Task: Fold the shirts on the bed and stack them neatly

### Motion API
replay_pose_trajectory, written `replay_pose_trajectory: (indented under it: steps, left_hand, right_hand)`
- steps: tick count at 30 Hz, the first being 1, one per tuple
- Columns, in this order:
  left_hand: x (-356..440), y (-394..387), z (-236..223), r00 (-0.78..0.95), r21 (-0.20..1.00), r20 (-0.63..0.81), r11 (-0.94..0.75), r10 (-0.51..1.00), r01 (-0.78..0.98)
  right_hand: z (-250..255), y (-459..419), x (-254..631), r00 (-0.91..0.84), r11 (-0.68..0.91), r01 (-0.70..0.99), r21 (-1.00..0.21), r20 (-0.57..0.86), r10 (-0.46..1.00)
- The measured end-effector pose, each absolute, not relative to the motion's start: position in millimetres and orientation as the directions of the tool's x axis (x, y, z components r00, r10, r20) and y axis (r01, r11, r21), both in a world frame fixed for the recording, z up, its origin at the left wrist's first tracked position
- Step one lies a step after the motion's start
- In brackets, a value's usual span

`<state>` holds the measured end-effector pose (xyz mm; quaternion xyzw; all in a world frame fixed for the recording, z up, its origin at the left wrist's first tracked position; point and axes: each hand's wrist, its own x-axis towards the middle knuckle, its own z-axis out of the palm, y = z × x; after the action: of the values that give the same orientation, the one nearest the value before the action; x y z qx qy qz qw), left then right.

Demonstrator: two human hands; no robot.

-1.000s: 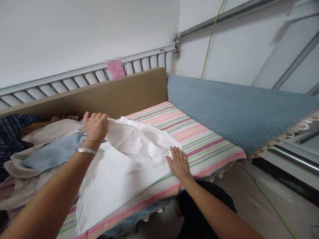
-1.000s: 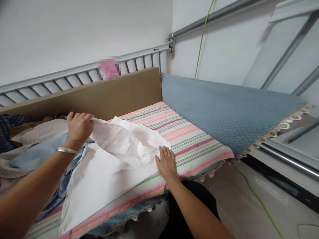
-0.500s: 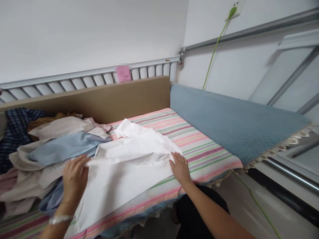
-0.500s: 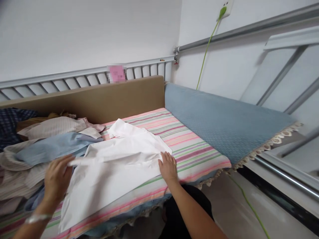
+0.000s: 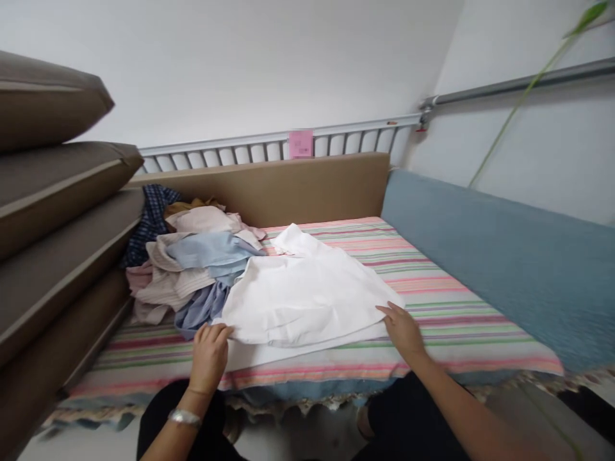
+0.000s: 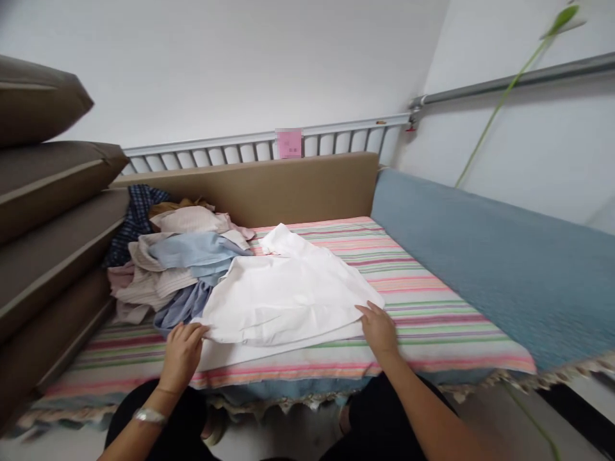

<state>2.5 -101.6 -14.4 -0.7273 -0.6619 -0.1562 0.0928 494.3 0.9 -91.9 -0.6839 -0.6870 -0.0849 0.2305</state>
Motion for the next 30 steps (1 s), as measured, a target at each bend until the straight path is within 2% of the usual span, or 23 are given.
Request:
replay_pose_trajectory:
  steps: [3,5,8,10,12,14,18,23,25,27,30]
  left_hand:
    - [4.0,-111.8,-19.6,0.072,0.12,0.168,-0.093,0.983,0.988]
    - [0.8,-117.4,-25.6,0.026,0.166,0.117,-0.045,0.993,0.985]
    - [-5.6,-117.5,-25.2,-0.089,0.237,0.189,0.042,0.978,0.971]
    - [-6.2,-110.8,-18.7,-0.106,0.262,0.232,0.043,0.967,0.964]
    - [-1.3,-100.1,-11.4,-0.069,0.26,0.24,0.004,0.968,0.966]
    - [9.1,-88.1,-7.3,-0.027,0.247,0.223,-0.03,0.975,0.969]
    - [42.1,-70.8,-12.2,0.025,0.223,0.187,-0.067,0.982,0.972]
    - [93.3,-67.4,-33.5,0.195,0.211,0.147,-0.223,0.97,0.952]
    - [108.7,-65.6,-41.4,0.26,0.226,0.117,-0.281,0.959,0.933]
    - [117.6,-60.5,-46.0,0.278,0.245,0.086,-0.29,0.957,0.925]
    - [119.5,-50.6,-46.0,0.289,0.258,0.061,-0.295,0.955,0.92]
  right_hand:
    - [-104.8,4.3,505.1,0.029,0.063,0.977,-0.205,0.419,0.907]
    - [-103.7,5.3,509.5,0.016,0.067,0.978,-0.196,0.393,0.919]
    - [-84.9,1.8,501.8,0.033,0.057,0.98,-0.19,0.44,0.897]
    - [-68.0,-3.7,483.3,-0.037,0.145,0.975,-0.171,0.516,0.856]
    - [-56.7,-10.5,457.7,-0.181,0.295,0.946,-0.133,0.537,0.824]
    - [-56.7,-17.0,433.3,-0.286,0.381,0.918,-0.108,0.484,0.827]
    - [-83.9,-24.8,413.5,-0.231,0.273,0.959,-0.078,0.346,0.91]
    - [-95.1,-25.7,416.3,-0.152,0.185,0.98,-0.07,0.329,0.932]
    - [-86.9,-27.5,409.8,-0.169,0.212,0.974,-0.078,0.368,0.914]
    - [-81.2,-30.5,399.9,-0.251,0.305,0.95,-0.072,0.407,0.878]
    - [-86.4,-34.1,388.4,-0.354,0.405,0.913,-0.052,0.392,0.849]
